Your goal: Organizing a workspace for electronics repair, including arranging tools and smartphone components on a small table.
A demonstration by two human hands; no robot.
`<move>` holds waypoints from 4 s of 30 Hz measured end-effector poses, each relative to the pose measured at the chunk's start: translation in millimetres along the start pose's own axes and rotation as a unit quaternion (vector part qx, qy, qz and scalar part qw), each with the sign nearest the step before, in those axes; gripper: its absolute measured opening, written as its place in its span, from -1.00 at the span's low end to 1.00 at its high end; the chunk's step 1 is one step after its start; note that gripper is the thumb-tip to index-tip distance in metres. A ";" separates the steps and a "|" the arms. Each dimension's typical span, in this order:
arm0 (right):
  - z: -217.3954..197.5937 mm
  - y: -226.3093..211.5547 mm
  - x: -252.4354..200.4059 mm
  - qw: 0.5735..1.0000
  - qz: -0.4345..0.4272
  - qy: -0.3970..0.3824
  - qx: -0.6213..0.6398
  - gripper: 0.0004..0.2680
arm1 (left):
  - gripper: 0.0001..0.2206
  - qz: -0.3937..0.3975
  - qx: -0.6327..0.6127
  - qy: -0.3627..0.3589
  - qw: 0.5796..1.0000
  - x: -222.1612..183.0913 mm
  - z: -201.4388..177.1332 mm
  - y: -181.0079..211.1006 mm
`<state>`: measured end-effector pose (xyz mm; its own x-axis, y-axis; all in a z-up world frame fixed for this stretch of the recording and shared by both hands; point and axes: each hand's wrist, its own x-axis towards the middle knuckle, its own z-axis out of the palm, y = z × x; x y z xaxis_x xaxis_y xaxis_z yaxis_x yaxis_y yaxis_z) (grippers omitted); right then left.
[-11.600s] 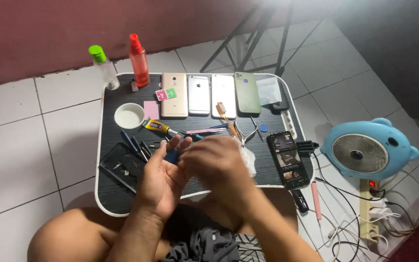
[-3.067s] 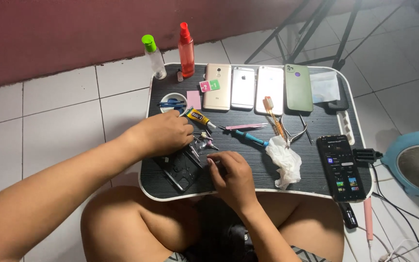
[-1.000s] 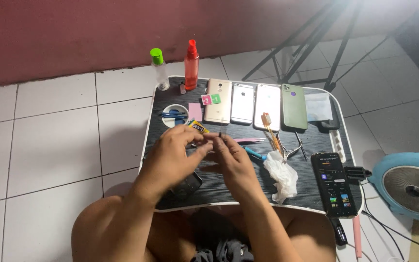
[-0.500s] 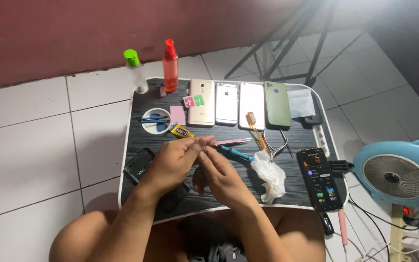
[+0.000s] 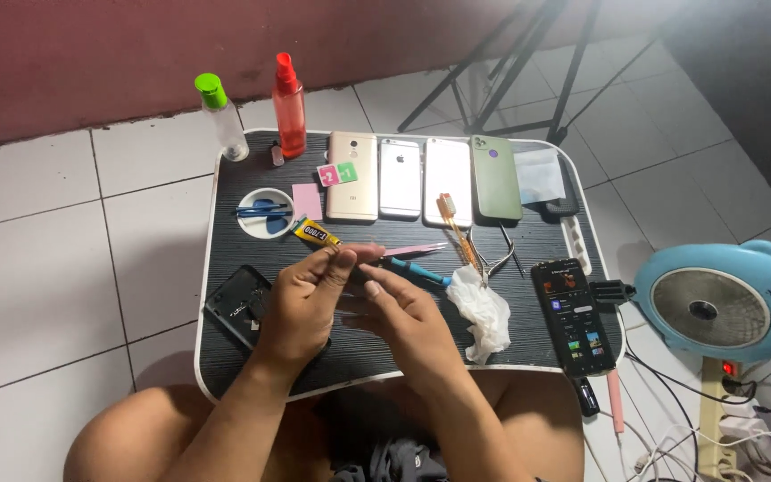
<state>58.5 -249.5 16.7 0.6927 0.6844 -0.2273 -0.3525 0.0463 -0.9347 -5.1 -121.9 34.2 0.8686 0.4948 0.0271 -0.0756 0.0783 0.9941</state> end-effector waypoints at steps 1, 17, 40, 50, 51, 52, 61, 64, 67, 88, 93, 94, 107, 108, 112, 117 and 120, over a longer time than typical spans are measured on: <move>3.4 4.1 0.3 1.000 -0.001 -0.001 -0.001 -0.70 | -0.71 0.001 -0.001 0.001 1.000 -0.6 3.1 -4.4; -96.6 -53.2 -68.6 0.851 -0.184 0.268 -0.412 -0.80 | -0.73 -0.062 -0.291 0.100 0.950 -10.1 -1.1 -36.5; -247.6 -34.1 -96.3 0.791 -0.096 0.273 -0.539 -0.57 | -0.75 -0.063 -0.327 0.055 0.941 -12.5 -0.6 -45.3; -262.7 -13.1 -113.2 0.741 -0.124 0.273 -0.601 -0.64 | -0.65 -0.059 -0.242 0.044 0.968 -15.0 3.1 -39.7; -262.3 -14.8 -112.5 0.740 -0.119 0.268 -0.605 -0.64 | -0.64 -0.057 -0.237 0.044 0.969 -15.8 3.5 -39.0; -262.3 -15.2 -113.5 0.739 -0.120 0.269 -0.606 -0.64 | -0.64 -0.056 -0.237 0.043 0.969 -15.8 4.5 -37.7; -255.0 -16.6 -128.3 0.759 -0.114 0.288 -0.573 -0.62 | -0.62 -0.066 -0.250 -0.002 0.966 -31.8 30.5 -45.5; -257.7 -15.2 -132.9 0.766 -0.134 0.270 -0.567 -0.63 | -0.65 -0.061 -0.225 -0.034 0.972 -35.9 42.0 -58.4; -259.1 -14.5 -132.4 0.782 -0.152 0.250 -0.550 -0.63 | -0.69 -0.046 -0.160 -0.066 0.984 -38.1 50.5 -67.2; -290.8 -6.8 -121.5 0.789 -0.203 0.187 -0.549 -0.63 | -0.73 -0.004 -0.043 0.007 0.999 -43.3 62.1 -72.6; -291.4 -4.5 -120.6 0.788 -0.193 0.190 -0.553 -0.61 | -0.71 -0.013 -0.056 0.003 0.998 -44.2 60.4 -73.3; -290.0 -5.4 -120.7 0.788 -0.194 0.190 -0.553 -0.61 | -0.71 -0.012 -0.056 0.003 0.998 -43.4 60.6 -73.1; -279.7 -14.1 -117.7 0.774 -0.183 0.196 -0.574 -0.53 | -0.70 -0.011 -0.062 -0.004 0.998 -43.7 58.5 -73.5; -281.7 -13.3 -117.2 0.779 -0.183 0.191 -0.568 -0.57 | -0.70 -0.010 -0.066 -0.001 0.998 -43.6 58.7 -74.0; -282.5 -11.7 -115.8 0.778 -0.171 0.193 -0.572 -0.56 | -0.70 -0.008 -0.064 -0.001 0.998 -43.6 58.4 -74.7; -281.4 -11.9 -115.9 0.772 -0.164 0.197 -0.582 -0.52 | -0.70 -0.007 -0.062 -0.004 0.998 -43.4 57.9 -75.5; -281.2 -11.1 -114.2 0.760 -0.186 0.207 -0.588 -0.45 | -0.70 -0.009 -0.064 0.002 0.998 -44.5 59.4 -73.6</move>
<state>160.2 -532.8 -23.8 0.8309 0.4848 0.2730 0.5532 -0.6673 -0.4987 -9.1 -201.1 -33.9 0.8682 0.4962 0.0091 -0.1224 0.1964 0.9729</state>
